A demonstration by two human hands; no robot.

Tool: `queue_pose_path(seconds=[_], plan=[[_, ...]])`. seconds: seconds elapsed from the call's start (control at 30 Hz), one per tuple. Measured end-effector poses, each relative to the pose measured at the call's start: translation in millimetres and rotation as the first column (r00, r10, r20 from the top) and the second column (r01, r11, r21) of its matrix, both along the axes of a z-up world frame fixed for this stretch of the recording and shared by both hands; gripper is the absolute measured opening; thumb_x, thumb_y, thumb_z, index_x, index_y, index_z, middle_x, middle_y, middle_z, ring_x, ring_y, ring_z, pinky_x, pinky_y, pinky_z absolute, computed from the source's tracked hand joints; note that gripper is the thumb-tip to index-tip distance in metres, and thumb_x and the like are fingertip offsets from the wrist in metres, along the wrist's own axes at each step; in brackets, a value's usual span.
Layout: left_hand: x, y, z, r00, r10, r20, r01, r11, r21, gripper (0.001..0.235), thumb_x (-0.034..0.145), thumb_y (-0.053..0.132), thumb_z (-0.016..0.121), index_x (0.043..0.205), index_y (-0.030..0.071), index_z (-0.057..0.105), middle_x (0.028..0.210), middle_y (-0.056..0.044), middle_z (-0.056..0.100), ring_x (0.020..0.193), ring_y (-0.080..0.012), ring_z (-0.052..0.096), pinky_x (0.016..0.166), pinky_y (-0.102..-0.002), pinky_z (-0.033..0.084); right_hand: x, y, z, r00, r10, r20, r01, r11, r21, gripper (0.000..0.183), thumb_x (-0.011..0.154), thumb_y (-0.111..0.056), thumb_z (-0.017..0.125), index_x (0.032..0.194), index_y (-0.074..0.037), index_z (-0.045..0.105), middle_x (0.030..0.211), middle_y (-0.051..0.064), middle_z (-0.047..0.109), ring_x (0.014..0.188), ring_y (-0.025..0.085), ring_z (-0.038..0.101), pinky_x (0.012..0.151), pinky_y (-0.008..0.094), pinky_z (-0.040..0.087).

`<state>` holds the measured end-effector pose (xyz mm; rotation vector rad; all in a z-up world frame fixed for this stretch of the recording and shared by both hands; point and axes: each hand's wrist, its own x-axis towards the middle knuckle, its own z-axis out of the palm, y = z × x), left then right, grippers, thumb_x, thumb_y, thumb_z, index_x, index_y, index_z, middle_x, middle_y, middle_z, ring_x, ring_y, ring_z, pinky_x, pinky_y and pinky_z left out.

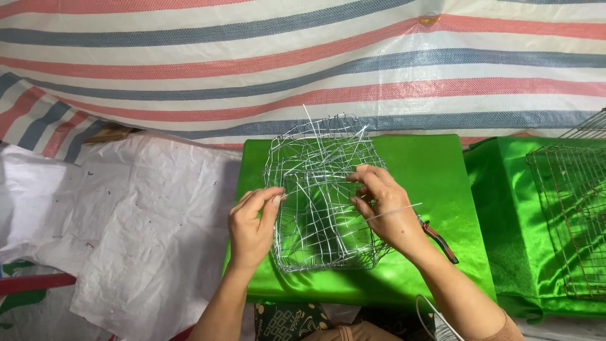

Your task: The person assembles a wire mesh cage frame on a green-covered table, pressing and bending the mesh panels by hand and tying wire pieces to hold the shape, occasionally using pliers resting beside the work. They rotate and reposition the cage repeatedly while securing its edges.

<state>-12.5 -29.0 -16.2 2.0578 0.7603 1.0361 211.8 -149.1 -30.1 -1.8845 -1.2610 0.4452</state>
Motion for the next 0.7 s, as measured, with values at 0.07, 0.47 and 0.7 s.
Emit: queue_pose_path(seconds=[0.07,0.47,0.7], plan=[[4,2,-2,0.999,-0.037,0.027,0.037,0.999,-0.015,0.017,0.096,0.005,0.061,0.108,0.001,0.072,0.096,-0.014,0.076,0.090,-0.0297,0.074,0.081,-0.041,0.058,-1,-1,-3,1.000,-0.011,0.005,0.011,1.000,0.023,0.037,0.083,-0.006,0.076,0.117,-0.019,0.071,0.135,0.015,0.062,0.091,0.034,0.076,0.080,0.046,0.063],[6,15,-16,0.950,-0.277,0.145,0.305,0.924,-0.232,0.015,0.095,0.001,0.058,0.107,-0.003,0.066,0.104,-0.023,0.076,0.102,-0.0370,0.073,0.089,-0.047,0.056,-7,-5,-15,0.999,0.007,0.038,-0.011,0.996,0.093,0.027,0.088,-0.009,0.072,0.114,-0.018,0.074,0.132,0.018,0.062,0.103,0.040,0.072,0.080,0.046,0.063],[8,18,-13,0.943,-0.314,0.106,0.328,0.931,-0.162,0.015,0.096,0.001,0.059,0.109,-0.002,0.065,0.099,-0.018,0.079,0.098,-0.0292,0.075,0.085,-0.042,0.059,-8,-3,-23,0.998,0.011,0.063,-0.017,0.995,0.093,0.020,0.088,-0.010,0.072,0.108,-0.015,0.074,0.131,0.017,0.063,0.100,0.038,0.073,0.078,0.046,0.062]])
